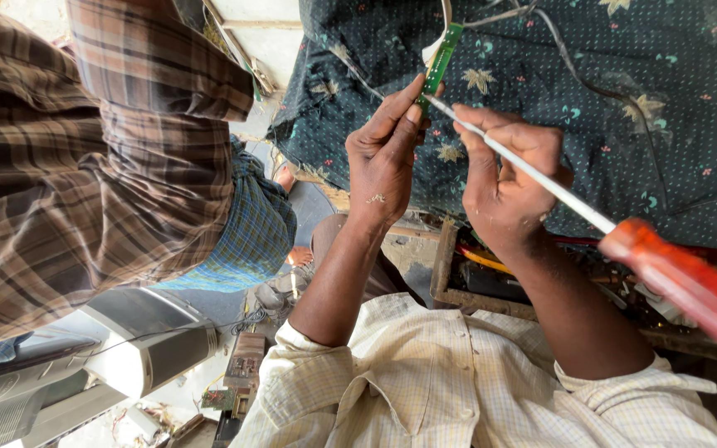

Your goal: The person uses a screwdriver to work on a small green circuit board, then picks up a remote control and places it in a drawer. They later retrieve a yellow component and continue using the screwdriver on it.

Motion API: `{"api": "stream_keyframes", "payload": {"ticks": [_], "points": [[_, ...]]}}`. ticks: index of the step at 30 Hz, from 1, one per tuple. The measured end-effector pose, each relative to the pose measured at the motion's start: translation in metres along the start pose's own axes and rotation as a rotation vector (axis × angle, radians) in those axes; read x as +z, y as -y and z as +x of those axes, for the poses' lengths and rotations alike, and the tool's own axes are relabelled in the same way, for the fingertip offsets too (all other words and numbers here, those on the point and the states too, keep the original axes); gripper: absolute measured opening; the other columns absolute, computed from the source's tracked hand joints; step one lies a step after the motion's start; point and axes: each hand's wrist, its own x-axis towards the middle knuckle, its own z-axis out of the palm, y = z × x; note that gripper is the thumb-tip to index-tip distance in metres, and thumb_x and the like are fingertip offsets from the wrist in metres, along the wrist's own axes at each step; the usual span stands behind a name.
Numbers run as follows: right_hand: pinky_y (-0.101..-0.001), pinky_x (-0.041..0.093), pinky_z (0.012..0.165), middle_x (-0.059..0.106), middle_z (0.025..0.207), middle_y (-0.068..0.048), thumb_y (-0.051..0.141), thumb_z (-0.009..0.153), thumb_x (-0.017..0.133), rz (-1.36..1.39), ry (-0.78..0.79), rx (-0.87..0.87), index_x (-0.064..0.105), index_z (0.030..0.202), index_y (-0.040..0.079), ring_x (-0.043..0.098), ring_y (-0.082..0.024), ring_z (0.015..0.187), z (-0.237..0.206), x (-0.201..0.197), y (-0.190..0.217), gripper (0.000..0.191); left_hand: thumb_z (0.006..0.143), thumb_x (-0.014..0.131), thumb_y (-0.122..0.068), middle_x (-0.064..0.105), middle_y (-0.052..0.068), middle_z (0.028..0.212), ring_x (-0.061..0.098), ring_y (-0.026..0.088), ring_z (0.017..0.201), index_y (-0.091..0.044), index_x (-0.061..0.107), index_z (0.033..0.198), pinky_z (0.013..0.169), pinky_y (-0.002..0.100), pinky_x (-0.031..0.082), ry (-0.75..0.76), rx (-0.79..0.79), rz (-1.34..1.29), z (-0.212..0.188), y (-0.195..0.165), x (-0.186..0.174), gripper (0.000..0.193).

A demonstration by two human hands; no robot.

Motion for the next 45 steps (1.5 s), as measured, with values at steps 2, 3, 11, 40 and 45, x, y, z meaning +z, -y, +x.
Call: {"api": "stream_keyframes", "payload": {"ticks": [2, 3, 11, 40, 45], "points": [[-0.0372, 0.068, 0.098, 0.066, 0.119, -0.033, -0.012, 0.113, 0.057, 0.045, -0.005, 0.040, 0.037, 0.118, -0.006, 0.073, -0.034, 0.114, -0.001, 0.000, 0.000, 0.022, 0.113, 0.063, -0.007, 0.070, 0.005, 0.123, 0.052, 0.008, 0.087, -0.004, 0.064, 0.143, 0.082, 0.027, 0.049, 0.003, 0.004, 0.007, 0.000, 0.000, 0.001, 0.029], [-0.0373, 0.068, 0.099, 0.065, 0.119, -0.033, -0.011, 0.114, 0.057, 0.067, -0.010, 0.056, 0.037, 0.120, -0.006, 0.072, -0.034, 0.116, -0.001, 0.001, -0.001, 0.022, 0.113, 0.063, -0.007, 0.071, 0.005, 0.124, 0.053, 0.008, 0.088, -0.004, 0.064, 0.142, 0.082, 0.027, 0.049, 0.008, 0.010, 0.010, 0.001, -0.001, 0.001, 0.029], [-0.0369, 0.067, 0.096, 0.066, 0.122, -0.034, -0.013, 0.110, 0.056, 0.020, -0.003, 0.025, 0.037, 0.117, -0.006, 0.073, -0.034, 0.114, -0.005, 0.000, -0.005, 0.022, 0.112, 0.061, -0.008, 0.072, 0.003, 0.129, 0.054, 0.008, 0.094, -0.007, 0.063, 0.146, 0.083, 0.026, 0.049, 0.013, 0.006, 0.040, 0.003, -0.003, 0.004, 0.034], [-0.0351, 0.066, 0.099, 0.064, 0.121, -0.032, -0.011, 0.118, 0.054, 0.062, -0.033, 0.066, 0.035, 0.126, -0.002, 0.073, -0.029, 0.112, -0.014, 0.005, -0.012, 0.023, 0.109, 0.064, -0.010, 0.070, 0.001, 0.121, 0.058, 0.010, 0.093, -0.011, 0.066, 0.141, 0.082, 0.027, 0.054, -0.050, -0.002, 0.119, 0.001, 0.003, 0.000, 0.032], [-0.0345, 0.065, 0.099, 0.065, 0.120, -0.033, -0.013, 0.117, 0.054, 0.085, -0.059, 0.085, 0.036, 0.125, -0.002, 0.073, -0.027, 0.109, -0.015, 0.011, -0.008, 0.023, 0.109, 0.065, -0.009, 0.067, 0.001, 0.110, 0.055, 0.009, 0.093, -0.011, 0.067, 0.143, 0.082, 0.025, 0.049, -0.033, 0.020, 0.162, -0.002, -0.003, -0.002, 0.034]]}}
